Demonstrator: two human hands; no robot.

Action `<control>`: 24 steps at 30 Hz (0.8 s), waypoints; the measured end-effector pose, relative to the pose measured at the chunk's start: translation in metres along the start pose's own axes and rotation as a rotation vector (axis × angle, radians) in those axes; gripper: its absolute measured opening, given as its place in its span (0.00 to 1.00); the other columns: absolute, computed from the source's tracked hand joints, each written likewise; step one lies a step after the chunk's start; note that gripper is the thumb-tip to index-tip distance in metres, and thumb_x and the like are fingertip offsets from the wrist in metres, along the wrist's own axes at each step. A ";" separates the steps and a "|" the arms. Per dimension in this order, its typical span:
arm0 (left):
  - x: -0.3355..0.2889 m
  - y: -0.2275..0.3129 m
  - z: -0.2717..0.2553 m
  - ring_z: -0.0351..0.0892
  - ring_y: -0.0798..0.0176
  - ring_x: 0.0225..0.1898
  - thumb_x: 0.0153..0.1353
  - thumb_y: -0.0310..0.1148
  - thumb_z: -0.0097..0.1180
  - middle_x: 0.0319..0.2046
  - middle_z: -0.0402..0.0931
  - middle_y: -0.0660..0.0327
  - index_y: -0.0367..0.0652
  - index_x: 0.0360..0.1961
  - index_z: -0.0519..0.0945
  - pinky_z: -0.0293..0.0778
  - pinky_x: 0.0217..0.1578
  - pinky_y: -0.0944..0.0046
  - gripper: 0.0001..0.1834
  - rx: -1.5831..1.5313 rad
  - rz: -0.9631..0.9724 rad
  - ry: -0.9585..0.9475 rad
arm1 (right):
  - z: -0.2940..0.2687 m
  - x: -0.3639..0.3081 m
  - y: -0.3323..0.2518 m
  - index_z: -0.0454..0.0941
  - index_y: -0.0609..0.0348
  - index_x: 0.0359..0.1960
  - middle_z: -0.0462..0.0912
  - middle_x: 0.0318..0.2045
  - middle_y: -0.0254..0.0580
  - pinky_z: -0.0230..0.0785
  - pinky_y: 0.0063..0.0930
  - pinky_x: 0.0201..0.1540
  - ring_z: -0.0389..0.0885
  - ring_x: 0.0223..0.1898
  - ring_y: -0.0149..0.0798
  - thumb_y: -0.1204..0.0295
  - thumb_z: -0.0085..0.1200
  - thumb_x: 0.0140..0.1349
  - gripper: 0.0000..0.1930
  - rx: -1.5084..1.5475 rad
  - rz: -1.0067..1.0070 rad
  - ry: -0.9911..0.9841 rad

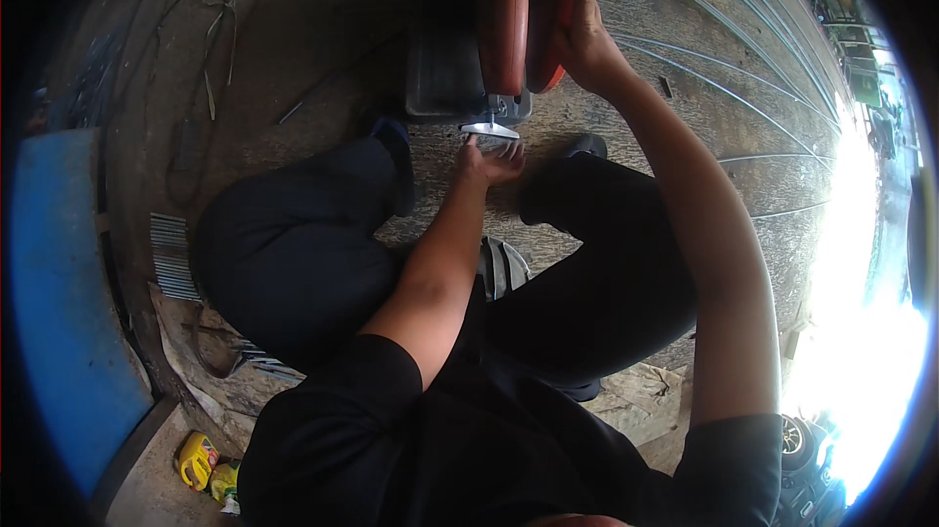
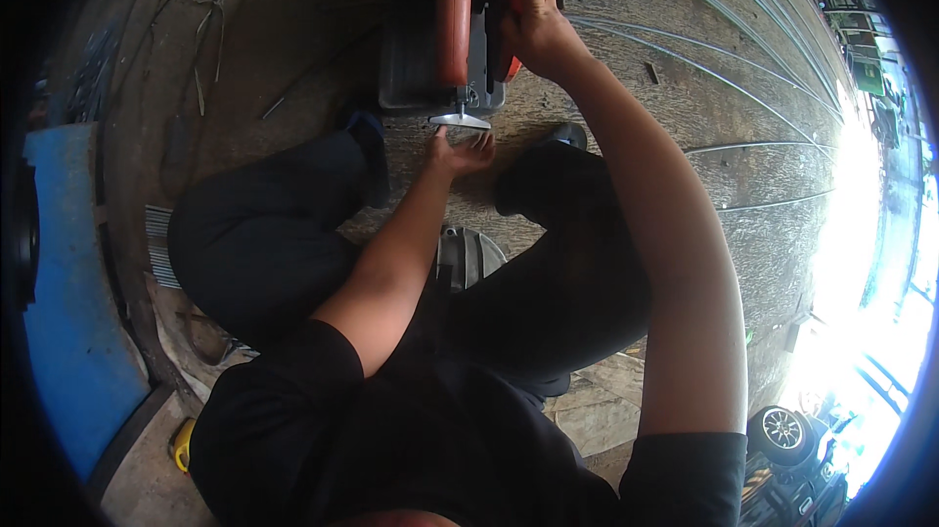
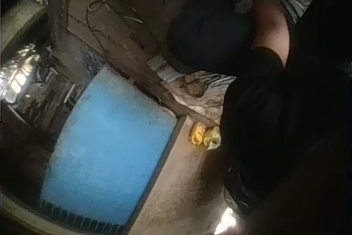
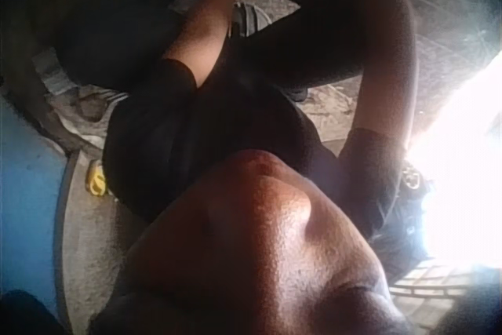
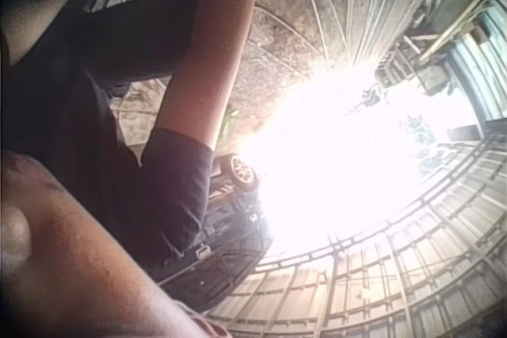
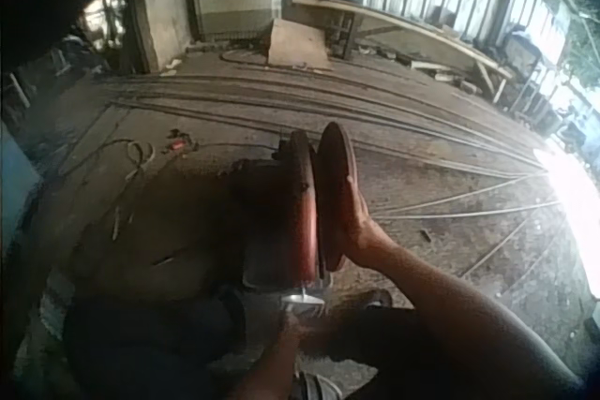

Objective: Cutting metal rods to specific lengths using a power chop saw.

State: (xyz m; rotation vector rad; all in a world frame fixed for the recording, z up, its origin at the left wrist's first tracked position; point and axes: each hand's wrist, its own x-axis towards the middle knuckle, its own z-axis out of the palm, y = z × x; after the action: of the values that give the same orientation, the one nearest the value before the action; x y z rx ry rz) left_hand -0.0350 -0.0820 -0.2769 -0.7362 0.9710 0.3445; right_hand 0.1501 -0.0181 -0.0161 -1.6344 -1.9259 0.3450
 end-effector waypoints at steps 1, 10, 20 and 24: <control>-0.005 0.001 0.002 0.71 0.51 0.35 0.62 0.50 0.42 0.29 0.69 0.56 0.38 0.35 0.69 0.68 0.39 0.47 0.22 -0.110 0.028 -0.192 | 0.000 0.000 0.000 0.27 0.62 0.67 0.45 0.65 0.69 0.47 0.42 0.67 0.46 0.68 0.61 0.76 0.45 0.57 0.43 -0.001 0.001 0.000; 0.011 0.009 0.010 0.73 0.55 0.49 0.61 0.41 0.46 0.43 0.73 0.52 0.33 0.42 0.69 0.66 0.49 0.49 0.19 0.045 0.248 -0.355 | 0.000 0.000 -0.002 0.29 0.63 0.67 0.46 0.65 0.70 0.48 0.42 0.67 0.46 0.68 0.62 0.75 0.45 0.57 0.43 0.006 -0.008 0.015; -0.007 -0.001 0.011 0.76 0.58 0.28 0.58 0.50 0.47 0.24 0.75 0.59 0.36 0.32 0.74 0.71 0.35 0.56 0.23 -0.156 -0.249 -0.425 | 0.001 0.001 0.004 0.28 0.66 0.67 0.45 0.65 0.69 0.46 0.42 0.68 0.44 0.68 0.61 0.76 0.45 0.56 0.43 -0.021 -0.100 0.033; -0.012 -0.004 0.011 0.70 0.64 0.26 0.62 0.39 0.44 0.24 0.70 0.65 0.44 0.35 0.74 0.69 0.31 0.60 0.11 0.164 0.561 -0.121 | 0.001 0.001 0.005 0.28 0.67 0.67 0.44 0.66 0.69 0.45 0.42 0.68 0.44 0.68 0.61 0.76 0.45 0.55 0.43 -0.049 -0.095 0.040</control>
State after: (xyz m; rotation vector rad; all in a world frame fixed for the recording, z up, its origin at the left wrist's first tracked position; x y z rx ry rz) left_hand -0.0318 -0.0768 -0.2614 -0.2776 1.0669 0.7789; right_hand 0.1534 -0.0162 -0.0190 -1.5627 -1.9881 0.2274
